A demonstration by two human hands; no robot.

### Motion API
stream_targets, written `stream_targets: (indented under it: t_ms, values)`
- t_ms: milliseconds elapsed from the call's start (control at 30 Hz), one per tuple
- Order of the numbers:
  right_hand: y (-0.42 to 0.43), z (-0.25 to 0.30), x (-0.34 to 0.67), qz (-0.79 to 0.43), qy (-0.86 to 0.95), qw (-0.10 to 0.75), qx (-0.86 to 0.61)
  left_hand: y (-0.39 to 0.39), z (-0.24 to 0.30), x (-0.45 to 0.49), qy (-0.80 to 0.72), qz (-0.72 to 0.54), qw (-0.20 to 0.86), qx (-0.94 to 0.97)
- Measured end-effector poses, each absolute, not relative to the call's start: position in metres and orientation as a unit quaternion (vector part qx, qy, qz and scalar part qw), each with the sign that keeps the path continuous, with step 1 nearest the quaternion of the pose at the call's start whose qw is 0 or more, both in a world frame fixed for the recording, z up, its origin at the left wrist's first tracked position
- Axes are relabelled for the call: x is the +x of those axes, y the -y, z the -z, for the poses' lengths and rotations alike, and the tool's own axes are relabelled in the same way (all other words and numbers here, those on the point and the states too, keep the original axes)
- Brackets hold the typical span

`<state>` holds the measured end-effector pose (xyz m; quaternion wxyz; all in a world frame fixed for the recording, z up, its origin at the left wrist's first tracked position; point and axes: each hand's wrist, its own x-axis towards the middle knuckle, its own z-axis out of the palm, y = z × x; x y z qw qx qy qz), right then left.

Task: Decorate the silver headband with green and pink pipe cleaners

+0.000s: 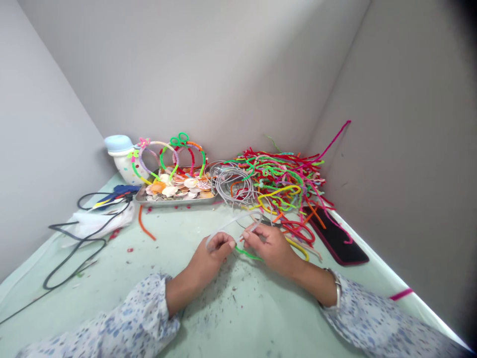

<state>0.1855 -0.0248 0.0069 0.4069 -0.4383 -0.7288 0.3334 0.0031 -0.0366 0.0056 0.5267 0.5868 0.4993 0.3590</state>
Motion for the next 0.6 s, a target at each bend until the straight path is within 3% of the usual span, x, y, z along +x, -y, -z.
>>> stream_targets:
  t_ms: [600]
  values:
    - [0.0253,-0.0072,0.1847,-0.353,0.721,0.409,-0.434,0.0385,-0.0054,0.0052,-0.489,-0.353,0.531,0.595]
